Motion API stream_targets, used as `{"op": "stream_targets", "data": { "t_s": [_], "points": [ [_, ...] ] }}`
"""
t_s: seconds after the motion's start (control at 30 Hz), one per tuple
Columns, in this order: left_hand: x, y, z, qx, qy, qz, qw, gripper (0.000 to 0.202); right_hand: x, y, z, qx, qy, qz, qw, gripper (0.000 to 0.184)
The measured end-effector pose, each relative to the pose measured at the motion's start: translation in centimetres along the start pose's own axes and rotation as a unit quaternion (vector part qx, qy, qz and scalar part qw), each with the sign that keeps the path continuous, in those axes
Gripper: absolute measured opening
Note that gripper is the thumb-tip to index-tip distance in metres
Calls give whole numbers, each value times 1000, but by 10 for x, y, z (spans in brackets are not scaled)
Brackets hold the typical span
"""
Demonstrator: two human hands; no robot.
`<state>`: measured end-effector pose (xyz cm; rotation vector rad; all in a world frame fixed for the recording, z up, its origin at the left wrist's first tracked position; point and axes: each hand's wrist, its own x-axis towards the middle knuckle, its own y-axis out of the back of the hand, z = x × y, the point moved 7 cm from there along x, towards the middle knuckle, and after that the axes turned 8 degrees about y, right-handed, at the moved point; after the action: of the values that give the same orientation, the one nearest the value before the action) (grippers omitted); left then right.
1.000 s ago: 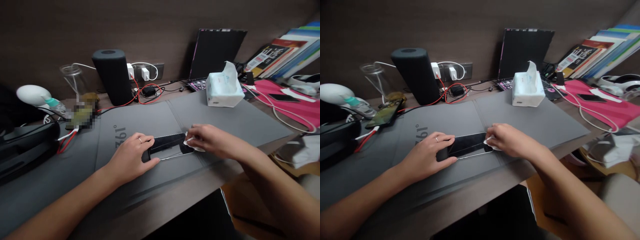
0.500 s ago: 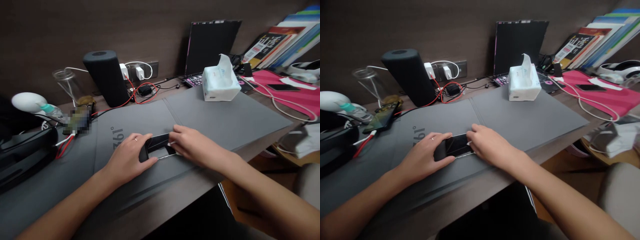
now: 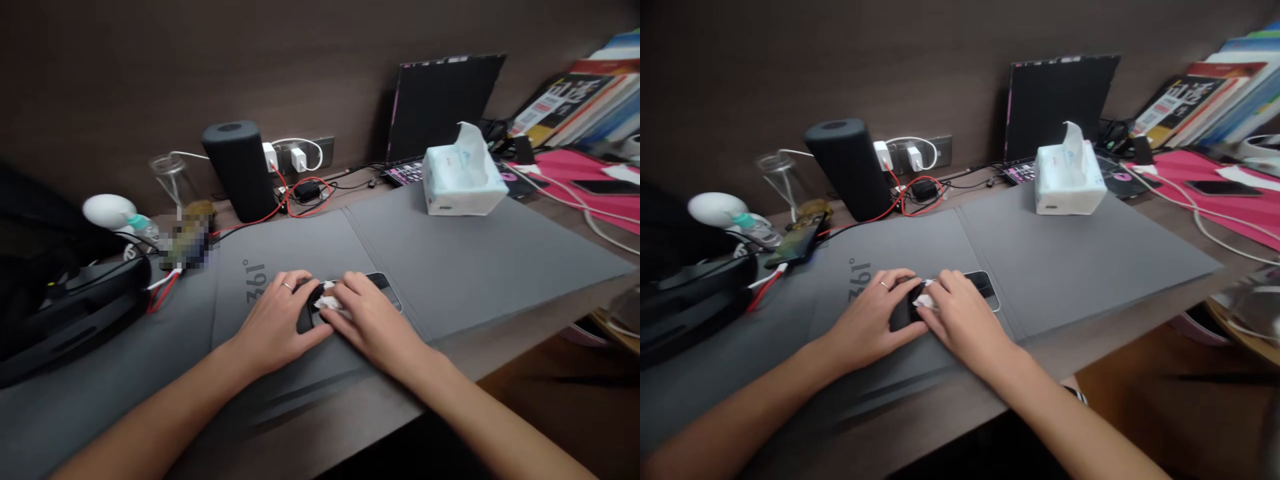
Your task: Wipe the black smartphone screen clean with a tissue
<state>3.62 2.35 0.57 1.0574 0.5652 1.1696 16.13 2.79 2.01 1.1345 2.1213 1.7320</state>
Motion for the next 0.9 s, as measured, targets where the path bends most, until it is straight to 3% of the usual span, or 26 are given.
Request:
{"op": "stream_targets", "data": {
  "t_s": [0.13, 0.27, 0.47, 0.6, 0.7, 0.9],
  "points": [
    [2, 2, 2, -8, -9, -3, 1000, 55, -26, 11, 12, -100, 12, 35, 994, 25],
    [2, 3, 1, -1, -11, -1, 1000, 53, -47, 13, 8, -172, 58, 56, 982, 31],
    [0, 3, 0, 4, -19, -2, 1000, 48, -55, 17, 15, -196, 13, -11, 980, 32],
    [-1, 0, -2, 4, -14, -3, 1000, 50, -50, 35, 34, -194, -26, -58, 979, 29],
    [-1, -1, -2, 3, -14, -2, 1000, 51, -36, 38, 36, -174, -2, -103, 979, 27],
    [0, 0, -2, -8, -17, -4, 1000, 49, 11, 11, 4, -131, 68, -141, 979, 15]
  ]
}}
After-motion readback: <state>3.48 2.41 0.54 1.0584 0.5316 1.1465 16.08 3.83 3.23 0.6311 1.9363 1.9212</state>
